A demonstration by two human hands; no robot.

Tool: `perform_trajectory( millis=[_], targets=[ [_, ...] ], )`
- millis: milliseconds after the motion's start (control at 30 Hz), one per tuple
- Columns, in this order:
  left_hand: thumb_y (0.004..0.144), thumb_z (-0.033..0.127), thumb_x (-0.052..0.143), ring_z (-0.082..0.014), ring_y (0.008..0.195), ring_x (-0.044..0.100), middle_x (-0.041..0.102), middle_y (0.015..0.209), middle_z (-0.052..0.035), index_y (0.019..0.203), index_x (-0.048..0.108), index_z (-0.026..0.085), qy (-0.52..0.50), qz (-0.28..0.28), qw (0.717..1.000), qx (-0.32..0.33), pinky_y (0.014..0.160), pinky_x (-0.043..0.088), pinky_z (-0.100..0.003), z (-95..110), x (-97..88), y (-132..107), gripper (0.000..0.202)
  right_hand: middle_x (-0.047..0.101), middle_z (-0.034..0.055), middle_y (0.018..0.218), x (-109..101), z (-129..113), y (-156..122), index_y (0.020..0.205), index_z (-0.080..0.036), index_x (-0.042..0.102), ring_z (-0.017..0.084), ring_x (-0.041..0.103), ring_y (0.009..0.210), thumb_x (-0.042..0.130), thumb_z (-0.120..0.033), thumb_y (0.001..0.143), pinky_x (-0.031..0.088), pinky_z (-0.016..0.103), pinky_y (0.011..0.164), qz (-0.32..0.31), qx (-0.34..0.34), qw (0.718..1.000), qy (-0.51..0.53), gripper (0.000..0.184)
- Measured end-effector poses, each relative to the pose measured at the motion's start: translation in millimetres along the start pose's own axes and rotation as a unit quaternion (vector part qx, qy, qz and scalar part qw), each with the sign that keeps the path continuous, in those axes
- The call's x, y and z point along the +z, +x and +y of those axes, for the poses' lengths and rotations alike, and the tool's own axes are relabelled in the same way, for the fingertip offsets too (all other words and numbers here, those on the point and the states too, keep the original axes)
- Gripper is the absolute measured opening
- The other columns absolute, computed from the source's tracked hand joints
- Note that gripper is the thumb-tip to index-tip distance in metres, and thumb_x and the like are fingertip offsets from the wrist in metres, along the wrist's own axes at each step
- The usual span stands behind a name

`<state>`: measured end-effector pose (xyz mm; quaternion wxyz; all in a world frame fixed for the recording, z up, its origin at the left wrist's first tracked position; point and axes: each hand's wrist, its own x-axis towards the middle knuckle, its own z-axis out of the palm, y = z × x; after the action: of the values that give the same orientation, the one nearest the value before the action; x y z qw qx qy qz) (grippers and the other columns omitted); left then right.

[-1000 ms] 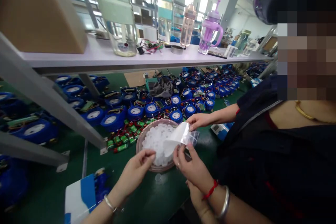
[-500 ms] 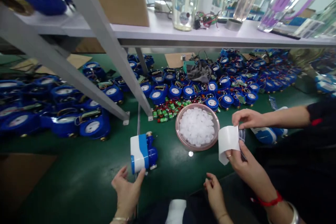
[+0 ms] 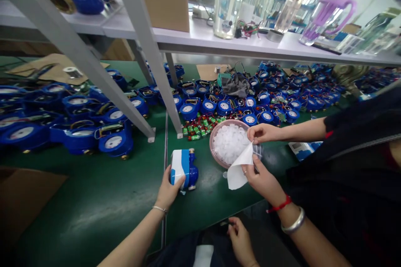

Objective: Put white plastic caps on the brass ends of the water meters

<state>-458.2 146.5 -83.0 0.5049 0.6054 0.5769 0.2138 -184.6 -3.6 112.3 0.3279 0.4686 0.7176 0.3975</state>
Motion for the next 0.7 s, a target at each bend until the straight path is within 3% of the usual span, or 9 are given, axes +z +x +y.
perform_trajectory(
  millis=[167,300,400,567,700],
  targets=[
    [0.067,0.058,0.056,-0.0281,0.118,0.042,0.036,0.134,-0.0135,0.135,0.018,0.021,0.007,-0.003,1.0,0.03,0.1,0.034,-0.044,10.2,15.1,-8.5,0.086,0.062,0.016,0.097,4.0,-25.6,3.0,0.105,0.006,0.055,0.019,0.059,0.089,0.032,0.015,0.071,0.047,0.034,0.089,0.066,-0.009,0.997,0.032,0.042],
    [0.068,0.058,0.055,-0.0295,0.127,0.028,0.024,0.141,-0.0144,0.137,0.011,0.019,0.014,0.037,0.998,0.047,0.105,0.025,-0.047,3.5,16.1,-37.2,0.091,0.063,0.0191,0.094,15.0,-43.8,4.5,0.096,0.01,0.058,0.023,0.059,0.091,0.033,0.016,0.066,0.049,0.038,0.087,0.119,-0.028,0.99,0.069,0.039],
    [0.069,0.057,0.054,-0.0282,0.13,0.023,0.024,0.141,-0.0153,0.135,0.018,0.014,0.035,0.062,0.996,0.061,0.108,0.021,-0.046,-22.9,19.8,-77.0,0.087,0.064,0.0172,0.09,21.5,-50.7,4.5,0.091,0.009,0.06,0.023,0.06,0.089,0.039,0.016,0.064,0.05,0.037,0.087,0.145,-0.047,0.985,0.077,0.035],
    [0.073,0.056,0.048,-0.0263,0.12,0.037,0.042,0.126,-0.0145,0.126,0.035,0.011,0.131,0.089,0.98,0.124,0.105,0.029,-0.043,-82.4,32.1,-150.2,0.071,0.065,0.0147,0.083,28.2,-61.4,4.3,0.085,0.008,0.063,0.023,0.06,0.085,0.043,0.017,0.06,0.051,0.036,0.085,0.162,-0.069,0.979,0.102,0.033],
    [0.073,0.056,0.047,-0.0274,0.109,0.045,0.047,0.116,-0.012,0.121,0.041,0.015,0.195,0.089,0.969,0.121,0.097,0.038,-0.045,-99.4,35.6,-190.2,0.063,0.065,0.0131,0.081,34.2,-72.0,5.2,0.082,0.005,0.064,0.022,0.061,0.083,0.042,0.018,0.058,0.05,0.035,0.087,0.159,-0.081,0.973,0.146,0.035]
  ],
)
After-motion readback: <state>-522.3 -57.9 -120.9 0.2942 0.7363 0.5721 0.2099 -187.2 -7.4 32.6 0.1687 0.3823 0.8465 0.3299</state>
